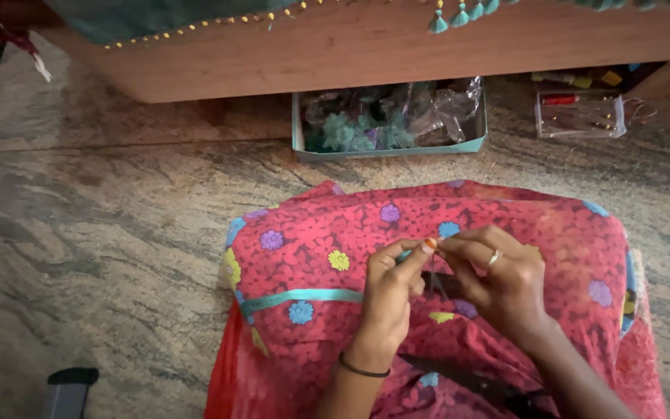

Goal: Sewing and attaching decorative light-blue tassels to the edge of a teal and gold fabric garment.

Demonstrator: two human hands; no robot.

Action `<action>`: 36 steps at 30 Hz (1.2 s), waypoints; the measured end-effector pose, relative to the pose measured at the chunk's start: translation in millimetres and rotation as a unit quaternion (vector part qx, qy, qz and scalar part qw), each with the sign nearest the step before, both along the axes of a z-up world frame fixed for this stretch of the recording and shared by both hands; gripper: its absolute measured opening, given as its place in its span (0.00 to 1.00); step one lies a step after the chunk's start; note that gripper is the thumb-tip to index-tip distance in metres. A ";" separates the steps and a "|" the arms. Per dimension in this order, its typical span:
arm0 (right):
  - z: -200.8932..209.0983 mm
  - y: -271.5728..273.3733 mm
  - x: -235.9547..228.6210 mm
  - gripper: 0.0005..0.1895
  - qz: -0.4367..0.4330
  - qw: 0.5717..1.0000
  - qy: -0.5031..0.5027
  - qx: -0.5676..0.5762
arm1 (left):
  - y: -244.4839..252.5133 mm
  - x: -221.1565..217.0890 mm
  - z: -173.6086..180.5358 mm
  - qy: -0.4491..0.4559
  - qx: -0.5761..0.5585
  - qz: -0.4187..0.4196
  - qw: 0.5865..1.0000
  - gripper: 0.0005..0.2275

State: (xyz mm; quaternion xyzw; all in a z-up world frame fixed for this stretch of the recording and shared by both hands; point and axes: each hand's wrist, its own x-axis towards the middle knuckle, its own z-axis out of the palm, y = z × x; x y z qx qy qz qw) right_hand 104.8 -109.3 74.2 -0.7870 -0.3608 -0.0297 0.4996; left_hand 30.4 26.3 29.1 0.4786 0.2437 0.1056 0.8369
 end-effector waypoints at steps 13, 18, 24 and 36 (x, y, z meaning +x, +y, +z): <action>-58.0 -22.1 27.0 0.06 0.010 0.857 0.497 0.139 | 16.1 0.1 30.1 -0.066 0.205 -0.097 0.972 0.12; -37.6 -24.1 32.4 0.07 0.004 0.815 0.572 0.095 | 23.7 -2.3 33.5 -0.137 0.456 -0.118 0.871 0.13; -49.4 -27.3 36.3 0.08 0.082 0.862 0.496 0.065 | 25.3 0.0 36.8 -0.079 0.468 -0.176 0.862 0.13; -88.6 -24.7 38.5 0.05 0.078 0.843 0.529 0.058 | 25.0 2.5 12.1 -0.079 0.431 -0.195 0.877 0.10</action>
